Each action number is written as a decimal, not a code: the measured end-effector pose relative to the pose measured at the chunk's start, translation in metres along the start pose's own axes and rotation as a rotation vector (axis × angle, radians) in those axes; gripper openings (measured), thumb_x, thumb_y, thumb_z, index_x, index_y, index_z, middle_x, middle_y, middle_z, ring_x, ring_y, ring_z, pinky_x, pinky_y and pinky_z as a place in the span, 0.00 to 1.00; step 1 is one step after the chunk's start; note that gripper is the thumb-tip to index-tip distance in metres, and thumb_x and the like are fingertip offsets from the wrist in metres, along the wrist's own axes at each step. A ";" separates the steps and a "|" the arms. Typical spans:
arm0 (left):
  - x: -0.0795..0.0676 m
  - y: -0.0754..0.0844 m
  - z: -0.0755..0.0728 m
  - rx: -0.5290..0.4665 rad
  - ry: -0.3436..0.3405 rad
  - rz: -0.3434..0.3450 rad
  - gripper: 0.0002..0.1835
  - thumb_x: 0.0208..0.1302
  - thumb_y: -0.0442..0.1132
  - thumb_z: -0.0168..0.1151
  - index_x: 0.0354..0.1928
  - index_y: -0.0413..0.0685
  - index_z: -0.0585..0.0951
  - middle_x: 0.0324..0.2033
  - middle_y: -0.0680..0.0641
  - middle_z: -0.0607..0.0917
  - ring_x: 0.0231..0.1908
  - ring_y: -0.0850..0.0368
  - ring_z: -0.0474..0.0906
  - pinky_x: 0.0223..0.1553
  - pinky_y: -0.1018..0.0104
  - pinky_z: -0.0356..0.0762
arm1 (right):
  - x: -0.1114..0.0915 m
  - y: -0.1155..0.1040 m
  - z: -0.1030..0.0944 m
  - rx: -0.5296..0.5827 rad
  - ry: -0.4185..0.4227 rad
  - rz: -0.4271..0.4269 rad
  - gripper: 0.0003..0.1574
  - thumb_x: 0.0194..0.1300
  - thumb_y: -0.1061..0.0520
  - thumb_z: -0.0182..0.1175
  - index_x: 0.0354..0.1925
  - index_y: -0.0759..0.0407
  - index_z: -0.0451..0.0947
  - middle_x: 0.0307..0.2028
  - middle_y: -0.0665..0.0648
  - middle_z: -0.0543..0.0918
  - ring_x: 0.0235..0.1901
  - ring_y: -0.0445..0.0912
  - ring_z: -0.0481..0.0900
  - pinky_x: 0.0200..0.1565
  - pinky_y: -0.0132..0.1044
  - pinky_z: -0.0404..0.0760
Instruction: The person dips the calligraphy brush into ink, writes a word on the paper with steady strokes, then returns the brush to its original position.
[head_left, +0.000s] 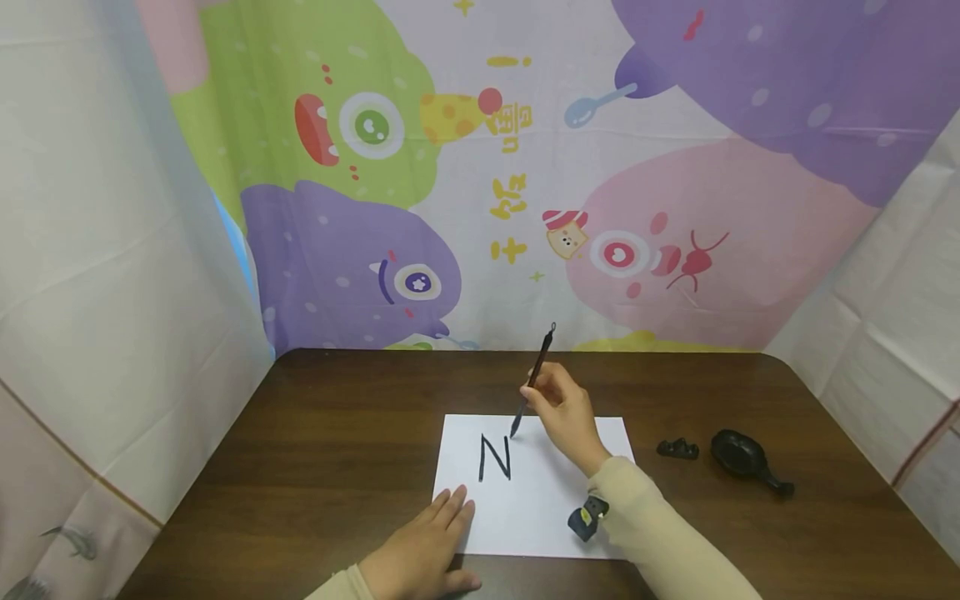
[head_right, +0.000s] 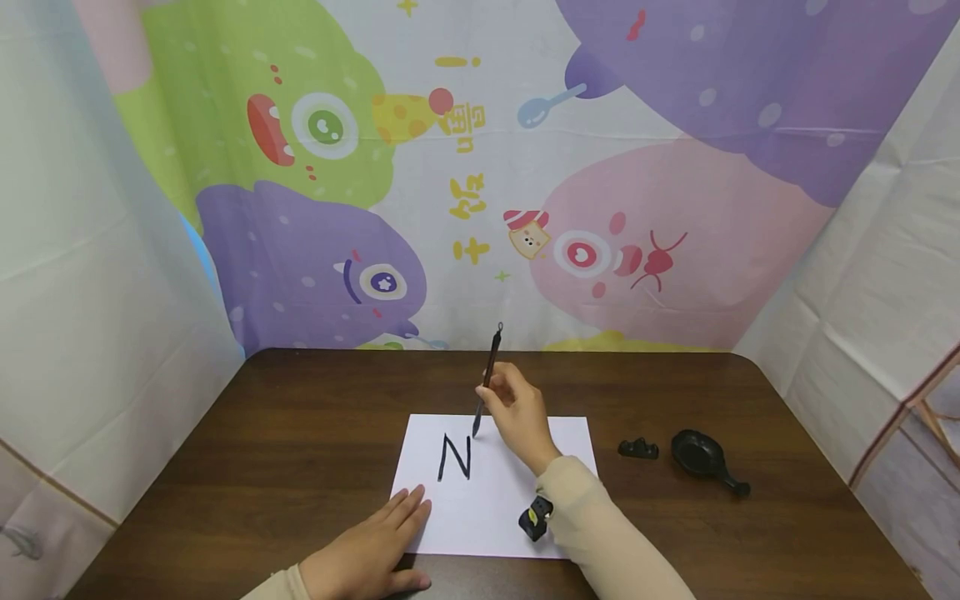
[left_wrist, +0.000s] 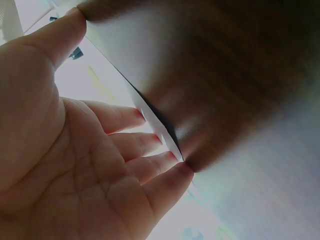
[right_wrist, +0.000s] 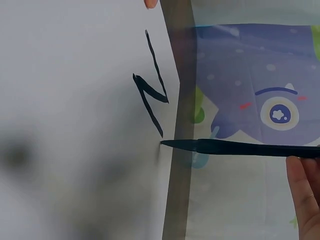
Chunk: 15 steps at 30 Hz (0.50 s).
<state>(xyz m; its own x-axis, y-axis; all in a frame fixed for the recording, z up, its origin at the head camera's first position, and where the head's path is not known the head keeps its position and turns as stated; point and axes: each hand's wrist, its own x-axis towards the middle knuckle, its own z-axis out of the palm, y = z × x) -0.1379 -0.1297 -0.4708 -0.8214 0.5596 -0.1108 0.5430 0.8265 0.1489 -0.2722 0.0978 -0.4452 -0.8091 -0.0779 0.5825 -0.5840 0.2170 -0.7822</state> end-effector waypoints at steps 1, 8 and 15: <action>0.000 0.000 0.000 0.000 -0.001 0.000 0.48 0.56 0.65 0.64 0.70 0.38 0.66 0.72 0.36 0.65 0.70 0.37 0.63 0.68 0.47 0.67 | 0.000 0.000 0.000 -0.002 -0.003 0.004 0.13 0.61 0.65 0.65 0.45 0.61 0.75 0.31 0.61 0.83 0.33 0.51 0.85 0.36 0.32 0.86; 0.000 0.001 -0.001 0.001 -0.007 -0.007 0.49 0.56 0.65 0.64 0.70 0.38 0.66 0.72 0.37 0.64 0.70 0.37 0.63 0.67 0.47 0.67 | -0.002 -0.001 0.000 -0.046 -0.033 0.045 0.14 0.62 0.66 0.65 0.45 0.62 0.75 0.33 0.63 0.83 0.36 0.51 0.85 0.38 0.33 0.86; 0.001 0.001 -0.001 -0.012 -0.023 -0.016 0.48 0.56 0.65 0.64 0.70 0.39 0.66 0.72 0.37 0.64 0.70 0.37 0.62 0.67 0.47 0.67 | -0.004 -0.004 -0.001 -0.112 -0.056 0.063 0.13 0.62 0.68 0.64 0.45 0.64 0.75 0.34 0.65 0.84 0.38 0.55 0.86 0.41 0.38 0.87</action>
<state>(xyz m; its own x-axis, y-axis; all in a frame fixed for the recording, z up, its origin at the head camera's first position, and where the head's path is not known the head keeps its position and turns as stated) -0.1390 -0.1284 -0.4696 -0.8255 0.5478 -0.1361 0.5275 0.8345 0.1591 -0.2668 0.0986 -0.4443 -0.8481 -0.1138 0.5175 -0.5235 0.3306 -0.7852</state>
